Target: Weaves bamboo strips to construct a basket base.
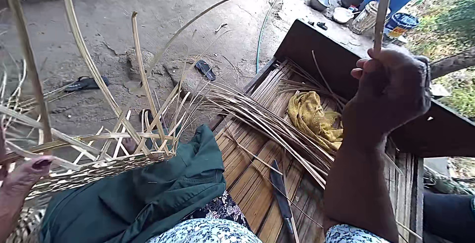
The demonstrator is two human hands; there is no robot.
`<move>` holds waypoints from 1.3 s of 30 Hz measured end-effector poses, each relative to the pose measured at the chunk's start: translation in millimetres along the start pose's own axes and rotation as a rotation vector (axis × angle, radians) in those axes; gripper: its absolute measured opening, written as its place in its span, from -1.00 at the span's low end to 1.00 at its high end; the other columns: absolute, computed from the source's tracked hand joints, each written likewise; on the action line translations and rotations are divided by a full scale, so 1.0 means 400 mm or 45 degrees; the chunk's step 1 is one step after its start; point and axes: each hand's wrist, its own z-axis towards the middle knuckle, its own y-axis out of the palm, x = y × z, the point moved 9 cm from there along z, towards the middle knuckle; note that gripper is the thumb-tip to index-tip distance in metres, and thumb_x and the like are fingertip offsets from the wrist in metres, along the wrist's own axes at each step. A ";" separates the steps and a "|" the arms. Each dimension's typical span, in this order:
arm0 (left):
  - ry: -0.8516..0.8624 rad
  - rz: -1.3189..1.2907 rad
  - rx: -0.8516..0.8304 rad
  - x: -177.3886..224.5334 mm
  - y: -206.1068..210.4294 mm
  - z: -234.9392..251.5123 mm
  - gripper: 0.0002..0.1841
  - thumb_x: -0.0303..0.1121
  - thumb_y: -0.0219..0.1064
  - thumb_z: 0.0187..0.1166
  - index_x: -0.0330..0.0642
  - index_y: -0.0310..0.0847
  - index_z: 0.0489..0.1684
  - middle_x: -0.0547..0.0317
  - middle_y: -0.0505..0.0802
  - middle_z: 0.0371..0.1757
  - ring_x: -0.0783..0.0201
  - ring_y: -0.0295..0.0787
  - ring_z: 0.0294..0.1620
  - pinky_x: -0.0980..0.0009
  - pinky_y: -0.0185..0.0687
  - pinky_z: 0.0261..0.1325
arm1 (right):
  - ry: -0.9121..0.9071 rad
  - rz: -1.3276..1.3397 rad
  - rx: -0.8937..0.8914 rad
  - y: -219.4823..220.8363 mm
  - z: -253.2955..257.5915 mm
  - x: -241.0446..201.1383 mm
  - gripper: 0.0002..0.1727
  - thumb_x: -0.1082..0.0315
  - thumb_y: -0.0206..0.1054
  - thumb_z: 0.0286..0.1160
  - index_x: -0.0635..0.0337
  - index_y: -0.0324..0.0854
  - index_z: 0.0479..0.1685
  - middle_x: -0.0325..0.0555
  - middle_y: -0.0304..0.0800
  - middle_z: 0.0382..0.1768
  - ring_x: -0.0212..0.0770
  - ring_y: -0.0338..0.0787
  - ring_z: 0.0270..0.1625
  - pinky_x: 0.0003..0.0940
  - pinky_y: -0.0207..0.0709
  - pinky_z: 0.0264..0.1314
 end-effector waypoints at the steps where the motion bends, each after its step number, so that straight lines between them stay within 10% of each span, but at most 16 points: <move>1: 0.019 0.036 0.061 -0.017 -0.007 0.000 -0.46 -0.12 0.35 0.69 -0.59 0.60 0.21 -0.26 0.80 -0.07 0.33 0.69 -0.14 0.46 0.59 0.03 | -0.114 0.052 -0.010 0.013 -0.007 -0.035 -0.72 0.36 0.17 0.81 0.31 0.66 0.25 0.14 0.76 0.02 -0.11 0.83 0.07 -0.24 0.72 0.17; 4: 0.041 0.317 0.163 -0.051 -0.029 -0.002 -0.18 0.21 0.25 0.63 -0.29 0.33 0.70 -0.42 0.75 0.01 -0.09 0.63 -0.25 -0.05 0.56 -0.06 | -0.381 0.199 -0.129 0.132 -0.082 -0.052 -0.74 0.38 0.13 0.79 0.33 0.67 0.15 0.18 0.82 0.06 0.08 0.79 0.25 0.00 0.58 0.42; 7: 0.064 0.463 0.159 0.006 -0.045 -0.002 -0.18 0.24 0.18 0.64 -0.27 0.34 0.70 -0.46 0.76 0.06 -0.33 0.71 -0.18 -0.31 0.55 -0.04 | -0.322 0.133 -0.415 0.301 -0.241 0.062 -0.71 0.36 0.12 0.79 0.32 0.74 0.08 0.20 0.85 0.12 0.19 0.76 0.37 0.16 0.44 0.57; 11: 0.084 0.514 0.138 0.059 -0.046 -0.006 -0.22 0.17 0.16 0.70 -0.37 0.38 0.65 -0.44 0.77 0.12 -0.35 0.75 -0.08 -0.28 0.60 0.05 | -0.004 -0.060 -1.202 0.469 -0.504 0.219 -0.73 0.42 0.21 0.65 0.22 0.82 0.08 0.21 0.82 0.25 0.36 0.62 0.51 0.42 0.35 0.55; 14: 0.090 0.519 0.140 0.070 -0.046 -0.003 -0.25 0.12 0.20 0.70 -0.33 0.36 0.68 -0.38 0.79 0.11 -0.27 0.76 -0.12 -0.20 0.63 0.01 | 0.103 0.038 -1.451 0.500 -0.592 0.120 -0.69 0.41 0.35 0.54 0.09 0.83 0.21 0.12 0.78 0.36 0.28 0.63 0.52 0.36 0.43 0.52; 22: 0.131 0.544 0.202 0.128 -0.022 -0.001 -0.28 0.09 0.26 0.68 -0.35 0.43 0.63 -0.31 0.81 0.05 -0.18 0.76 -0.16 -0.07 0.64 -0.05 | -0.278 0.950 -0.921 0.452 -0.517 -0.441 -0.70 0.20 0.33 0.63 0.13 0.83 0.14 0.03 0.84 0.28 0.04 0.72 0.48 0.04 0.52 0.58; 27: 0.139 0.582 0.281 0.141 -0.021 -0.008 -0.32 0.03 0.32 0.65 -0.33 0.50 0.58 -0.23 0.85 0.04 -0.12 0.81 -0.10 -0.01 0.70 -0.04 | -0.486 1.092 -0.550 0.372 -0.485 -0.642 -0.73 0.18 0.40 0.61 0.08 0.79 0.14 -0.09 0.86 -0.16 -0.17 0.80 -0.10 -0.30 0.67 0.05; 35: 0.115 0.532 0.363 0.139 -0.020 -0.015 -0.34 0.04 0.42 0.53 -0.25 0.59 0.52 -0.09 0.86 -0.09 -0.07 0.81 -0.09 0.02 0.74 -0.06 | -0.466 0.988 -0.661 0.410 -0.425 -0.725 -0.82 0.33 0.33 0.57 0.01 0.88 -0.16 -0.14 0.90 -0.21 -0.13 0.85 -0.07 -0.20 0.72 0.03; 39: 0.131 0.471 0.358 0.116 -0.027 -0.029 -0.23 0.16 0.44 0.44 -0.25 0.60 0.52 -0.11 0.86 -0.09 -0.07 0.81 -0.08 0.00 0.75 -0.02 | -0.320 1.215 -0.892 0.362 -0.325 -0.654 -0.72 0.29 0.22 0.73 -0.14 0.82 0.19 -0.18 0.77 -0.20 -0.41 0.74 -0.18 -0.53 0.68 -0.09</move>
